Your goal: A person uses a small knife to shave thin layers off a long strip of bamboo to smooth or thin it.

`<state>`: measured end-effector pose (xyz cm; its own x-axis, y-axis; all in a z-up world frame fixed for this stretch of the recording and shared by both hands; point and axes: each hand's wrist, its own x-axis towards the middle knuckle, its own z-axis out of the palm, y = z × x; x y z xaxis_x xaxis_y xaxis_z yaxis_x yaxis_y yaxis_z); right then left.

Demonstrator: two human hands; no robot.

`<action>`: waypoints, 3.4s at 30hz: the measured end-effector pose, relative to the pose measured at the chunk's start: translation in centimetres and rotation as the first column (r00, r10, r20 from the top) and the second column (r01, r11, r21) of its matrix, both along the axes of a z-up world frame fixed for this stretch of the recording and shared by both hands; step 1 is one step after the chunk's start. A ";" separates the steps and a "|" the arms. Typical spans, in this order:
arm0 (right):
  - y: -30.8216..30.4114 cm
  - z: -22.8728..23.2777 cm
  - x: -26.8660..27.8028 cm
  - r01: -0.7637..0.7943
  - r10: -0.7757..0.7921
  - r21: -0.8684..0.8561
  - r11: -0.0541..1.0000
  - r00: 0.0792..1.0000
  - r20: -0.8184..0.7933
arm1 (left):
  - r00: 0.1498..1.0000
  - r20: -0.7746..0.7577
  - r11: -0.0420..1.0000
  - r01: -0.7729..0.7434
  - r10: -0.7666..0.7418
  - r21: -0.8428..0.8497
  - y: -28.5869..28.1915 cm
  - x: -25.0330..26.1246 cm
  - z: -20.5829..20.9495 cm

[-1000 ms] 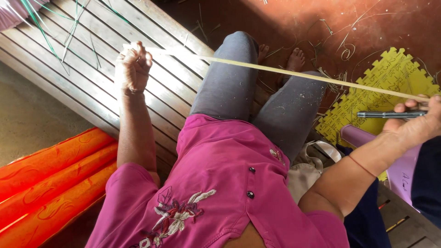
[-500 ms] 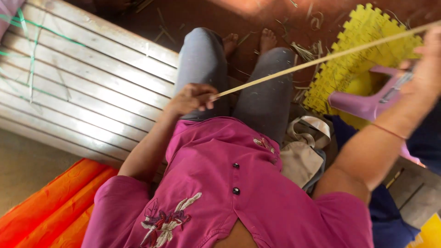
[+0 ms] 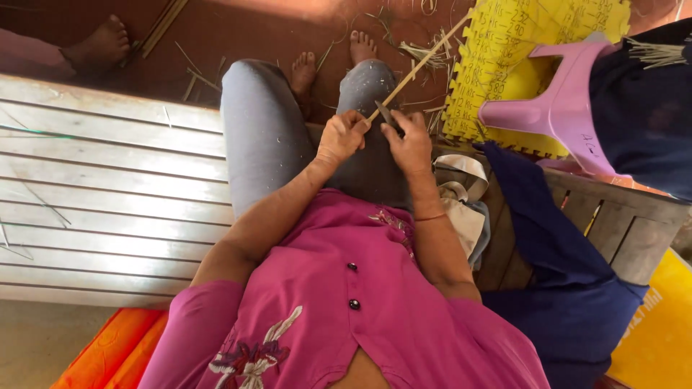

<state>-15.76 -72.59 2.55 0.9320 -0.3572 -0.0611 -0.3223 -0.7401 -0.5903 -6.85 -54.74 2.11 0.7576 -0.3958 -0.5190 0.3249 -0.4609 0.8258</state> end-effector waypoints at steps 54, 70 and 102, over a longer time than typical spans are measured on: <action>3.3 -0.5 0.3 0.002 0.050 -0.150 0.989 0.937 0.345 | 0.980 -0.131 0.988 0.140 -0.147 -0.061 18.8 -7.7 11.6; 3.9 1.0 0.6 0.031 -0.001 -0.105 0.994 0.962 0.271 | 0.949 -0.076 0.949 0.297 -0.305 -0.104 28.2 -11.7 15.1; 4.1 1.4 0.8 0.090 -0.073 -0.093 0.992 0.983 0.169 | 0.962 0.103 0.967 0.255 -0.253 -0.008 6.0 -0.5 -0.7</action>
